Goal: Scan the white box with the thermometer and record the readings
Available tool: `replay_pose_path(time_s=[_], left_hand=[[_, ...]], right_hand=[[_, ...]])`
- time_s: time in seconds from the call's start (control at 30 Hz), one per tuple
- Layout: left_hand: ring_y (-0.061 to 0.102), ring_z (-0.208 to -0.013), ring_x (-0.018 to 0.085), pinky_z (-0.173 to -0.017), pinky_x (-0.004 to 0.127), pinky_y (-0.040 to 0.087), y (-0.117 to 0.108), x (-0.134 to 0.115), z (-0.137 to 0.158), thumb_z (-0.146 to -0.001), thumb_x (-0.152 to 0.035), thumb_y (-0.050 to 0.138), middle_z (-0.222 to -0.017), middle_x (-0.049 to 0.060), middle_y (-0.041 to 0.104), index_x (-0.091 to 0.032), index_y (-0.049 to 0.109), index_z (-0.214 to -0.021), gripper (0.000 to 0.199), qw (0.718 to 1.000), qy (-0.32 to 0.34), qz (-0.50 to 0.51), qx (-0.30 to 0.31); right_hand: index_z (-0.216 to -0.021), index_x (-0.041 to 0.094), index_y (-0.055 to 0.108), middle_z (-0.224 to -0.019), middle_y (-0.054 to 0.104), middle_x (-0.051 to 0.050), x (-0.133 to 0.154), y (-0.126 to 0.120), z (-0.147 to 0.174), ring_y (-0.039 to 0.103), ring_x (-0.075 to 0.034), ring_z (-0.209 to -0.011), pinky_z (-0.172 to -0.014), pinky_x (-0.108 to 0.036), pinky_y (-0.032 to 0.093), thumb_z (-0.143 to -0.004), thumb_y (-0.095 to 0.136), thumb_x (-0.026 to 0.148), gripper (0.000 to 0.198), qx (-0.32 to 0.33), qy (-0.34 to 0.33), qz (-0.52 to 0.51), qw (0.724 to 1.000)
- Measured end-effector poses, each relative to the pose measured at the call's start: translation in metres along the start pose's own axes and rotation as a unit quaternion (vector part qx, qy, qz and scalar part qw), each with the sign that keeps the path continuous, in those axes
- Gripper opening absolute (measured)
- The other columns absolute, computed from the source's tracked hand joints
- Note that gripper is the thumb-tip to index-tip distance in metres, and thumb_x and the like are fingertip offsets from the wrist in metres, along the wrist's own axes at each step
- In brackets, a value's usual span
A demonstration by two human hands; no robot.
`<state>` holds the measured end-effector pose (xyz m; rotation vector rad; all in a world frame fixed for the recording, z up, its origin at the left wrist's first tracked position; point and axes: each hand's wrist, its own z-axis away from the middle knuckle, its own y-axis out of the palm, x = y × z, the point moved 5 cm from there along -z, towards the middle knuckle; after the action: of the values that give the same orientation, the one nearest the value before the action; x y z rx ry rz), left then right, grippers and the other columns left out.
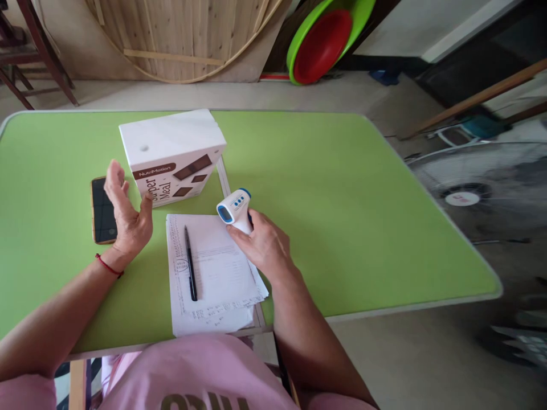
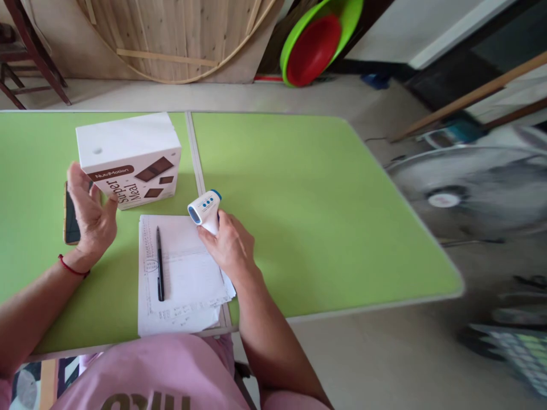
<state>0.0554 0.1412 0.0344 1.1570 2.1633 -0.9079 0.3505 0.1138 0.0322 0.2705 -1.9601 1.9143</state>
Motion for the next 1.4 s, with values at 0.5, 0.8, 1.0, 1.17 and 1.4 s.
replay_pose_path(time_s=[0.5, 0.8, 1.0, 1.17, 1.4], left_hand=[[0.058, -0.135, 0.046, -0.109, 0.069, 0.051, -0.031, -0.103, 0.074, -0.095, -0.039, 0.080, -0.146, 0.029, 0.058, -0.009, 0.035, -0.156, 0.082, 0.900, 0.076, -0.255, 0.346], [0.050, -0.150, 0.049, -0.120, 0.076, 0.037, -0.015, -0.086, 0.101, -0.100, -0.048, 0.072, -0.158, 0.035, 0.052, -0.003, 0.037, -0.160, 0.083, 0.861, 0.111, -0.308, 0.388], [0.055, -0.146, 0.050, -0.116, 0.072, 0.046, -0.014, -0.089, 0.098, -0.100, -0.051, 0.073, -0.156, 0.036, 0.054, 0.000, 0.051, -0.151, 0.076, 0.842, 0.139, -0.336, 0.399], [0.060, -0.139, 0.050, -0.119, 0.070, 0.044, -0.006, -0.100, 0.092, -0.092, -0.054, 0.082, -0.150, 0.036, 0.059, 0.003, 0.058, -0.144, 0.080, 0.821, 0.144, -0.360, 0.418], [0.071, -0.110, 0.036, -0.095, 0.049, 0.061, -0.006, -0.109, 0.093, -0.095, -0.046, 0.082, -0.136, 0.027, 0.070, -0.003, 0.066, -0.133, 0.060, 0.809, 0.148, -0.372, 0.431]], right_hand=[[-0.108, 0.020, 0.061, -0.094, 0.078, -0.014, -0.001, -0.001, 0.012, 0.073, -0.031, -0.084, -0.069, -0.035, 0.048, -0.092, 0.063, 0.048, 0.033, 0.014, -0.012, 0.042, 0.999], [-0.096, 0.024, 0.059, -0.098, 0.074, -0.016, 0.010, 0.011, 0.014, 0.068, -0.033, -0.092, -0.070, -0.041, 0.053, -0.090, 0.066, 0.047, 0.025, -0.035, -0.116, -0.007, 0.993], [-0.096, 0.022, 0.061, -0.108, 0.071, -0.019, 0.007, 0.013, 0.010, 0.065, -0.034, -0.102, -0.066, -0.039, 0.053, -0.088, 0.068, 0.044, 0.025, -0.056, -0.109, 0.026, 0.992], [-0.099, 0.019, 0.066, -0.115, 0.071, -0.020, 0.010, 0.012, 0.010, 0.065, -0.035, -0.106, -0.069, -0.040, 0.053, -0.086, 0.069, 0.043, 0.027, -0.038, -0.088, 0.059, 0.994], [-0.104, 0.019, 0.068, -0.113, 0.072, -0.019, 0.012, 0.009, 0.013, 0.065, -0.035, -0.104, -0.082, -0.047, 0.055, -0.084, 0.069, 0.043, 0.032, -0.080, -0.109, 0.063, 0.989]])
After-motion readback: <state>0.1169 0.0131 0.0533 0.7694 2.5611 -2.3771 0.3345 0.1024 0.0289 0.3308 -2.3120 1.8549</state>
